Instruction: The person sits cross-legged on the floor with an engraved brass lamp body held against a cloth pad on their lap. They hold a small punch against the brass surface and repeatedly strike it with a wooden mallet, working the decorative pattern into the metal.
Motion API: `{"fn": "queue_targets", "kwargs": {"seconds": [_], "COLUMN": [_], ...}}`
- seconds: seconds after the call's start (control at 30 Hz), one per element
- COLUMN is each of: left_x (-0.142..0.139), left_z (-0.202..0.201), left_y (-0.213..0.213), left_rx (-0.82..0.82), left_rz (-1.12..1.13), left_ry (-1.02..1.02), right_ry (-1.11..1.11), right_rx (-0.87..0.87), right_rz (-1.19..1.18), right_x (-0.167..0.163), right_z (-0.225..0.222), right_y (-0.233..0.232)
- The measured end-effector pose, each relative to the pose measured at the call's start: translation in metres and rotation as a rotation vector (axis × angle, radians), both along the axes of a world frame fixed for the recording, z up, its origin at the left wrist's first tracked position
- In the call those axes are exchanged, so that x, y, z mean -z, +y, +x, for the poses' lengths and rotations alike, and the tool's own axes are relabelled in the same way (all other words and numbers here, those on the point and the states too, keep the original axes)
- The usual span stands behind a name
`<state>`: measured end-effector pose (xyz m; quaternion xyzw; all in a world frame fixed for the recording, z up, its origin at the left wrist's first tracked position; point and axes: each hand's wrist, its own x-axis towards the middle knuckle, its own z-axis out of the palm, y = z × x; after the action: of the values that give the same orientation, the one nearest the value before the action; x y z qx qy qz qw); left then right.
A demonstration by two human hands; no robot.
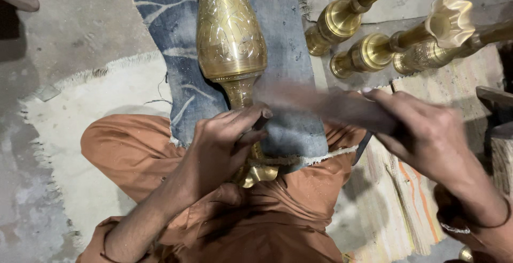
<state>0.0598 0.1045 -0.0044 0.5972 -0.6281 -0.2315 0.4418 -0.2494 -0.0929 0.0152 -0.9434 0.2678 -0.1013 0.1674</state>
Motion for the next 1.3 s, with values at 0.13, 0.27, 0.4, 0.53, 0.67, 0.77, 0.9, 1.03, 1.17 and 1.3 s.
{"fn": "queue_targets", "kwargs": {"seconds": [0.13,0.27,0.4,0.53,0.67,0.77,0.9,1.03,1.17,1.3], "left_x": [0.002,0.003,0.004,0.006,0.008,0.01,0.014,0.016,0.017,0.021], "left_z": [0.001,0.001,0.002,0.003,0.005,0.007,0.008,0.01,0.012,0.015], "left_y": [0.001,0.001,0.002,0.003,0.004,0.006,0.006,0.008,0.011,0.012], "left_rx": [-0.025,-0.022,-0.017,-0.013,0.001,0.007,0.015,0.022,0.024,0.046], "left_rz": [0.017,0.026,-0.018,0.004,0.011,0.045,0.048,-0.042,0.039,-0.071], "left_ry": [0.028,-0.042,-0.025,-0.018,0.006,0.033,0.015,0.046,0.102,0.109], "right_ry": [0.029,0.086,0.093,-0.036,0.262,-0.085,0.123,0.24,0.046,0.322], "right_rx": [0.016,-0.045,0.12,0.107,-0.007,0.154,0.024,0.028,0.222,0.019], "right_rz": [0.062,-0.111,0.06,0.094,-0.188,0.243,-0.061,-0.09,0.136,-0.133], "right_x": [-0.001,-0.003,-0.001,-0.003,-0.013,-0.014,-0.017,-0.018,-0.021,-0.026], "right_z": [0.016,0.015,0.012,0.015,0.022,0.03,0.032,0.031,0.032,0.036], "right_y": [-0.003,-0.004,0.001,0.007,0.01,0.013,0.013,0.013,0.014,0.014]}}
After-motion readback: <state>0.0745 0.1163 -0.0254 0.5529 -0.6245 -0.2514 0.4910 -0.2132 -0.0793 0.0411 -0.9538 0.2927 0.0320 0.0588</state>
